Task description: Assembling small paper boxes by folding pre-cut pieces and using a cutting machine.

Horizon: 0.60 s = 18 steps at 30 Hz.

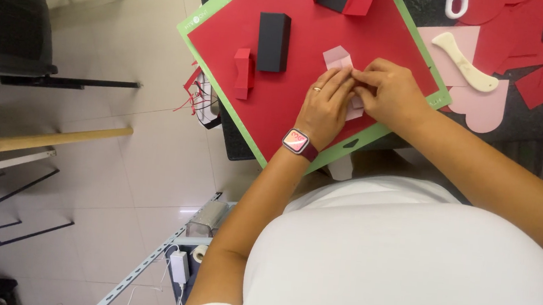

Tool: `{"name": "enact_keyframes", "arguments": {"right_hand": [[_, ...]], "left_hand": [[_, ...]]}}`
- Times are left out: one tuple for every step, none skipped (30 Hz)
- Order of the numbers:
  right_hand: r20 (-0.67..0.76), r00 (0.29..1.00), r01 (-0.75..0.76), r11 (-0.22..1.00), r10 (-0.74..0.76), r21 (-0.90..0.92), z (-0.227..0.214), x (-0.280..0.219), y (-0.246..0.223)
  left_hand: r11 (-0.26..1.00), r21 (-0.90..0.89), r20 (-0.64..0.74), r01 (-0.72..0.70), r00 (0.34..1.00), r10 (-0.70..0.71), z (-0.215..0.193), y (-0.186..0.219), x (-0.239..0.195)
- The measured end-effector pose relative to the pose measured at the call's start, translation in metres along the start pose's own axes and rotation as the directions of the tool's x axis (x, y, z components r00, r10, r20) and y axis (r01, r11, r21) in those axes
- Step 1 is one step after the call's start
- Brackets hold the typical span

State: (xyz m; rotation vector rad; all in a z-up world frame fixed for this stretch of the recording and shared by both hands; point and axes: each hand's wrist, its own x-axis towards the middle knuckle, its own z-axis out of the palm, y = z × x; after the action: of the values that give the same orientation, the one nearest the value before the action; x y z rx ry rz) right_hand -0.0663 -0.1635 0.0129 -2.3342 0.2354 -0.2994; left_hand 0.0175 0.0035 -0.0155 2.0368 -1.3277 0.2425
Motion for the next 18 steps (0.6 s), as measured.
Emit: {"name": "enact_keyframes", "arguments": {"right_hand": [[-0.006, 1.000, 0.016, 1.000, -0.016, -0.019, 0.002, 0.000, 0.002], [-0.009, 1.000, 0.028, 0.999, -0.029, -0.038, 0.004, -0.001, 0.005], [-0.007, 1.000, 0.022, 0.999, -0.023, -0.039, 0.003, -0.001, 0.004], [-0.007, 1.000, 0.019, 0.999, -0.019, -0.040, 0.002, 0.001, 0.002], [-0.006, 1.000, 0.016, 0.999, -0.016, -0.041, 0.001, 0.002, 0.000], [-0.006, 1.000, 0.014, 0.999, -0.014, -0.040, 0.001, 0.002, -0.001], [-0.005, 1.000, -0.003, 0.999, 0.002, -0.053, 0.001, 0.002, -0.002], [-0.006, 1.000, -0.021, 0.997, 0.020, -0.068, 0.000, 0.001, -0.003], [-0.006, 1.000, -0.024, 0.997, 0.024, -0.069, -0.002, 0.000, -0.006], [-0.004, 1.000, -0.028, 0.993, 0.028, -0.111, -0.004, 0.000, -0.010], [-0.001, 0.999, -0.033, 0.988, 0.033, -0.153, -0.006, 0.000, -0.014], [-0.002, 0.999, -0.036, 0.987, 0.036, -0.155, -0.010, -0.002, -0.015], [-0.014, 1.000, 0.001, 0.973, -0.005, -0.230, -0.014, -0.005, -0.017], [-0.023, 0.998, 0.042, 0.951, -0.051, -0.306, -0.019, -0.005, -0.019], [-0.022, 0.998, 0.044, 0.950, -0.053, -0.308, -0.035, -0.010, -0.013], [-0.007, 1.000, -0.020, 0.958, 0.019, -0.286, -0.051, -0.014, -0.008], [0.010, 0.996, -0.084, 0.961, 0.090, -0.265, -0.066, -0.017, -0.003], [0.012, 0.996, -0.082, 0.960, 0.088, -0.266, -0.076, -0.031, 0.011]], "left_hand": [[1.000, -0.011, 0.008, 0.015, 1.000, -0.015, 0.003, -0.002, -0.002], [0.999, -0.024, 0.018, 0.032, 0.999, -0.032, 0.006, -0.003, -0.004], [0.999, -0.029, 0.022, 0.034, 0.999, -0.033, 0.005, -0.002, -0.003], [0.997, -0.066, 0.012, 0.037, 0.999, -0.036, 0.004, -0.003, -0.002], [0.994, -0.103, 0.002, 0.039, 0.999, -0.039, 0.003, -0.004, 0.000], [0.994, -0.104, 0.004, 0.040, 0.999, -0.040, 0.003, -0.005, 0.000], [0.992, -0.118, 0.012, 0.037, 0.999, -0.035, 0.002, -0.006, 0.000], [0.990, -0.135, 0.019, 0.032, 0.999, -0.030, 0.003, -0.006, 0.001], [0.990, -0.138, 0.020, 0.032, 0.999, -0.029, 0.004, -0.006, 0.000], [0.993, -0.117, 0.023, 0.035, 0.999, -0.032, 0.005, -0.006, -0.001], [0.995, -0.095, 0.026, 0.038, 0.999, -0.036, 0.006, -0.007, -0.002], [0.994, -0.099, 0.027, 0.037, 0.999, -0.035, 0.006, -0.006, -0.002], [0.995, -0.096, 0.031, 0.040, 0.999, -0.037, 0.006, -0.006, -0.002], [0.995, -0.091, 0.031, 0.043, 0.999, -0.040, 0.006, -0.007, -0.002], [0.995, -0.092, 0.028, 0.043, 0.999, -0.040, -0.001, -0.001, 0.001], [0.990, -0.116, 0.078, 0.081, 0.994, -0.072, -0.008, 0.003, 0.004], [0.983, -0.138, 0.129, 0.120, 0.986, -0.103, -0.016, 0.008, 0.007], [0.983, -0.138, 0.127, 0.123, 0.986, -0.105, -0.016, 0.008, 0.006]]}}
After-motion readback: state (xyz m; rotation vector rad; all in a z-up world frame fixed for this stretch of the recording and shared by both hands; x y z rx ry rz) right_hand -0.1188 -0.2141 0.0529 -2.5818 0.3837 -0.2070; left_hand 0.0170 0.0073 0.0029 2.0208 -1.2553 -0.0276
